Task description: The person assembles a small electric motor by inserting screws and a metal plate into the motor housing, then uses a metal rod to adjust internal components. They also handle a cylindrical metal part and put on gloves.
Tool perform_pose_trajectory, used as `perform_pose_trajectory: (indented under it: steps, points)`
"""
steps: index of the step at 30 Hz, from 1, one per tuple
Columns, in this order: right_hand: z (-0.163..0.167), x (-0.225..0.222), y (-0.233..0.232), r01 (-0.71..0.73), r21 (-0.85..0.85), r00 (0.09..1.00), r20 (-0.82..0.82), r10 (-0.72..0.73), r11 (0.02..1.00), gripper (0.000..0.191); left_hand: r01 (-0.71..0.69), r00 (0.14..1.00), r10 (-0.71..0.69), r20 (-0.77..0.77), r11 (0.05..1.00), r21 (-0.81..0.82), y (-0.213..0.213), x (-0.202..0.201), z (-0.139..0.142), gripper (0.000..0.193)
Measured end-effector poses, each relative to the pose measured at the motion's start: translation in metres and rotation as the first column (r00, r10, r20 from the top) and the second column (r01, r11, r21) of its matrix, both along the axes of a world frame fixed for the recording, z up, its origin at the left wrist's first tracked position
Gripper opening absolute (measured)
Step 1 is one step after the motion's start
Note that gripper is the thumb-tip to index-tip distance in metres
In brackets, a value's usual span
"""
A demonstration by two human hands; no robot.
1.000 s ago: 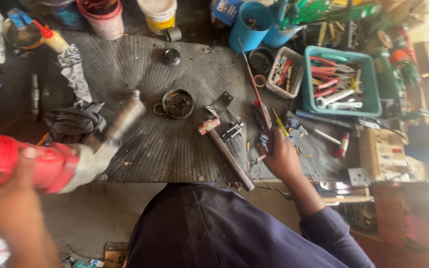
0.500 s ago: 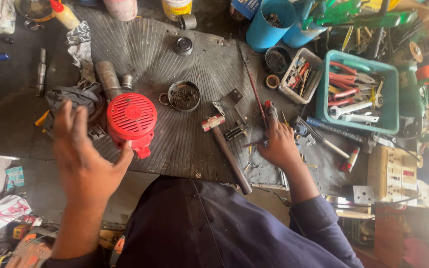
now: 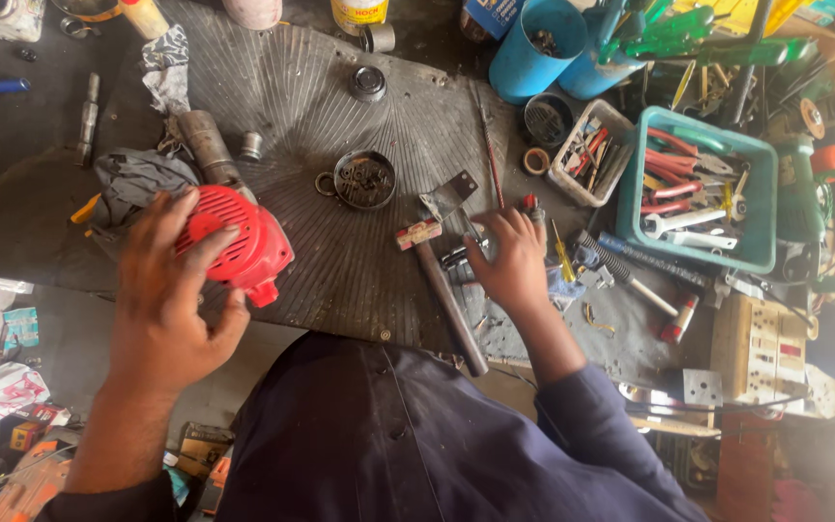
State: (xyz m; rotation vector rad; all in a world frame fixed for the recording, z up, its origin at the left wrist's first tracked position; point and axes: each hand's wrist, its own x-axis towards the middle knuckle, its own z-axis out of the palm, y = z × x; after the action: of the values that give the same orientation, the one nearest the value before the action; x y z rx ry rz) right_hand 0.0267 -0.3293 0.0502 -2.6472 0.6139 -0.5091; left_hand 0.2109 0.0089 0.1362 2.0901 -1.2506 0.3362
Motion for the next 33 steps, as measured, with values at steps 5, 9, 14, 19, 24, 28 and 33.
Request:
perform_pose_trajectory:
  steps: [5,9,14,19,24,28,33]
  points:
    - [0.0,0.038,0.012,0.032,-0.021,0.999,-0.021,-0.032,0.999,0.035,0.026,0.999,-0.025,0.035,1.0,-0.006,0.005,0.004,-0.002,0.062]
    - [0.001,0.053,0.019,0.101,-0.031,0.991,-0.086,-0.103,0.994,0.035,0.086,0.996,-0.086,0.005,0.989,-0.121,0.023,0.009,-0.012,0.063]
    - [0.009,0.059,0.027,0.148,-0.039,0.982,-0.11,-0.151,0.988,0.017,0.055,0.997,-0.068,-0.046,0.97,-0.239,0.054,0.012,-0.036,0.049]
    - [0.016,0.047,0.05,0.238,-0.297,0.95,0.271,-0.157,0.925,0.007,0.089,0.986,-0.126,-0.113,0.952,-0.294,0.074,0.013,-0.054,0.035]
    - [0.007,0.016,0.108,0.382,0.087,0.82,0.427,-0.38,0.92,0.013,0.2,0.902,-0.279,-0.329,0.946,-0.254,0.077,0.012,-0.067,0.026]
    - [-0.019,0.0,0.162,0.293,0.713,0.823,0.15,-0.547,0.637,0.021,0.244,0.74,-0.226,-0.634,0.968,-0.061,0.066,0.01,-0.084,0.031]
    - [-0.04,0.001,0.201,0.094,0.973,0.911,0.002,-0.413,0.212,0.024,0.362,0.589,-0.274,-0.76,0.931,-0.055,0.053,0.008,-0.099,0.066]
